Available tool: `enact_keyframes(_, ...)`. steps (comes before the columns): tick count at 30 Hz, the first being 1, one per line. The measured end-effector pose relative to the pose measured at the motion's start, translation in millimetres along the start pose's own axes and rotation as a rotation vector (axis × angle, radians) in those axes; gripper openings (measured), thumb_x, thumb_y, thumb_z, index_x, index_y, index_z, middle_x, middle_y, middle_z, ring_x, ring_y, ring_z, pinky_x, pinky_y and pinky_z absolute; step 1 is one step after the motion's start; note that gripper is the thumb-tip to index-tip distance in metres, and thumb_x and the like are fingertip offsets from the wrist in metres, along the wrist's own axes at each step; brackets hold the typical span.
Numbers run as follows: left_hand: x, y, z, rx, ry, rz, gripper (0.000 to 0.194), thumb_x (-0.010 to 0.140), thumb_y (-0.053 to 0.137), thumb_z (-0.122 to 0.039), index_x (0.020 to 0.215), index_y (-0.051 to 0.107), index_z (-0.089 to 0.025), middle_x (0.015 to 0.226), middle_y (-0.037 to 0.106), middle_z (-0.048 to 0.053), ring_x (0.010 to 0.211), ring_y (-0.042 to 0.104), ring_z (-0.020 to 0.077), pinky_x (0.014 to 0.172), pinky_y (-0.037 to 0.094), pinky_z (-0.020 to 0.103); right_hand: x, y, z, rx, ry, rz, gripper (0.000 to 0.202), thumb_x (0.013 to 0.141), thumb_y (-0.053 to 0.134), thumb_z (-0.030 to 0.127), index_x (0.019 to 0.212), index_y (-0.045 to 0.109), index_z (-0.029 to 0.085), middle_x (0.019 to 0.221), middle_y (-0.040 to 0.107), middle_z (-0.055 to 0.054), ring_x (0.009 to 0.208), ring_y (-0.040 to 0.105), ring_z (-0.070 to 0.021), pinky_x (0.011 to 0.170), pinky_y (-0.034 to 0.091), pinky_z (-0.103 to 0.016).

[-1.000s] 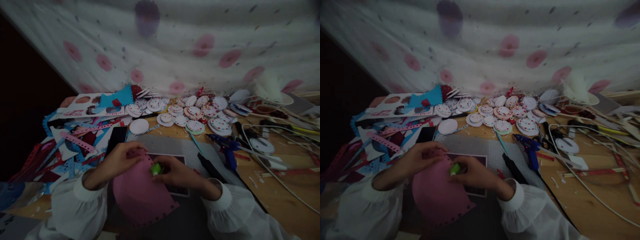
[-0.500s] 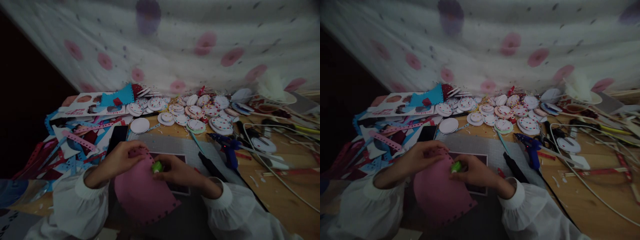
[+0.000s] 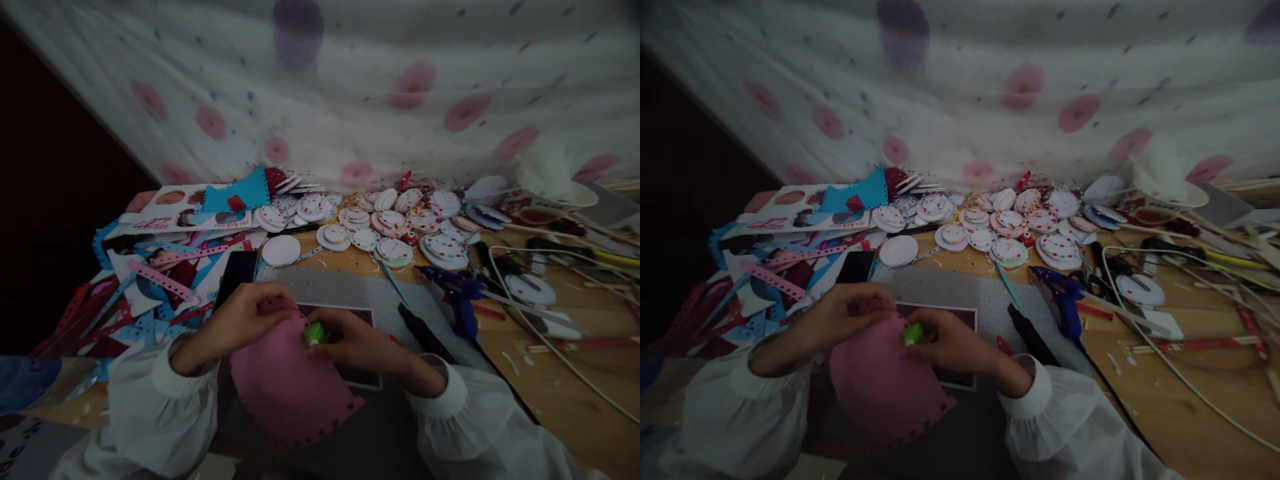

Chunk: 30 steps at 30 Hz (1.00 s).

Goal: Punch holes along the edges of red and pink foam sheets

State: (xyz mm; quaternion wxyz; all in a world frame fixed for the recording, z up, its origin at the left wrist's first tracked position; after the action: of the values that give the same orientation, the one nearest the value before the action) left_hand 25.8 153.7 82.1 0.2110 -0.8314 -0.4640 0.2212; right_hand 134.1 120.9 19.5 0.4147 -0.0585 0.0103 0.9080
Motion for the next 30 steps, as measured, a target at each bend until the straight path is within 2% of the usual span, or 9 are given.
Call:
enact_keyframes(5,0.3,1.2,-2.1,0.000,-0.003,-0.006,0.012,0.077,0.059,-0.021,0.084,0.068,-0.016,0.083,0.072,0.002,0.079,0.066,0.0160,0.070,0.051,0.023,-0.1,-0.9,-9.0,0.043,0.068,-0.011,0.031,0.070,0.074,0.033,0.094,0.062,0.017,0.080,0.059,0.000,0.070,0.051,-0.0121,0.062,0.041,-0.024)
enact_keyframes(11,0.9,0.0,-8.8,0.011,-0.009,-0.018,0.014,0.075,0.058,-0.020,0.083,0.068,-0.016,0.084,0.072,0.003,0.081,0.067,0.0174,0.073,0.051,0.024,0.1,-3.1,-9.4,0.100,0.051,-0.017,0.025,0.069,0.074,0.030,0.086,0.063,0.016,0.074,0.058,0.001,0.067,0.051,-0.0114,0.061,0.040,-0.024)
enact_keyframes(20,-1.7,3.0,0.9,0.042,-0.042,-0.033,0.014,0.078,0.059,-0.026,0.085,0.068,-0.017,0.086,0.071,0.003,0.084,0.066,0.0192,0.074,0.050,0.027,-3.5,-7.7,0.9,-0.027,0.049,-0.077,0.021,0.071,0.071,0.031,0.083,0.065,0.015,0.074,0.060,0.000,0.066,0.049,-0.0121,0.059,0.037,-0.024)
enact_keyframes(23,-2.7,3.2,-3.3,0.088,-0.025,-0.004,0.017,0.080,0.058,-0.030,0.088,0.067,-0.018,0.089,0.071,0.004,0.087,0.065,0.0196,0.077,0.050,0.028,-4.4,-7.7,2.7,-0.049,0.048,-0.093,0.020,0.071,0.070,0.031,0.081,0.065,0.014,0.073,0.059,0.000,0.066,0.049,-0.0123,0.059,0.037,-0.024)
enact_keyframes(25,-2.2,1.2,-15.7,0.184,0.037,-0.009,0.023,0.081,0.060,-0.035,0.097,0.065,-0.019,0.099,0.070,0.005,0.094,0.064,0.0206,0.083,0.048,0.030,-4.9,-8.2,3.6,-0.100,0.048,-0.103,0.018,0.072,0.069,0.029,0.082,0.065,0.014,0.072,0.059,0.000,0.065,0.048,-0.0123,0.058,0.037,-0.024)
enact_keyframes(27,-0.6,3.5,-36.9,0.348,0.172,-0.015,0.043,0.075,0.067,-0.046,0.109,0.062,-0.019,0.112,0.066,0.007,0.106,0.059,0.0247,0.093,0.043,0.036,-5.4,-8.1,3.9,-0.143,0.049,-0.106,0.015,0.073,0.066,0.023,0.085,0.066,0.014,0.075,0.062,-0.001,0.066,0.050,-0.0132,0.059,0.039,-0.025)
enact_keyframes(29,2.1,16.9,-56.9,0.534,0.325,0.035,0.062,0.066,0.071,-0.059,0.112,0.060,-0.019,0.115,0.064,0.010,0.110,0.055,0.0295,0.099,0.036,0.042,-5.6,-7.9,5.9,-0.137,0.025,-0.109,0.017,0.073,0.064,0.018,0.089,0.067,0.016,0.083,0.066,-0.003,0.073,0.055,-0.0155,0.064,0.043,-0.026)
enact_keyframes(30,4.1,27.1,-62.7,0.615,0.386,0.085,0.065,0.062,0.071,-0.063,0.108,0.062,-0.018,0.110,0.066,0.011,0.107,0.056,0.0307,0.098,0.035,0.044,-5.5,-7.9,7.4,-0.126,0.005,-0.112,0.019,0.072,0.063,0.016,0.091,0.066,0.017,0.088,0.067,-0.004,0.077,0.058,-0.0167,0.067,0.045,-0.027)
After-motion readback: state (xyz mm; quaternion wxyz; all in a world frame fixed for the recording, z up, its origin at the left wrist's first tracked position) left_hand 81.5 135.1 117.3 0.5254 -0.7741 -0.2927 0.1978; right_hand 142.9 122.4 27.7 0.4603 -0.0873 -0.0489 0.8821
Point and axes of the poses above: each hand's wrist, its own x-axis towards the middle knuckle, its own y-axis out of the palm, z = x × y, the point moved 9 cm from there along x, towards the middle knuckle
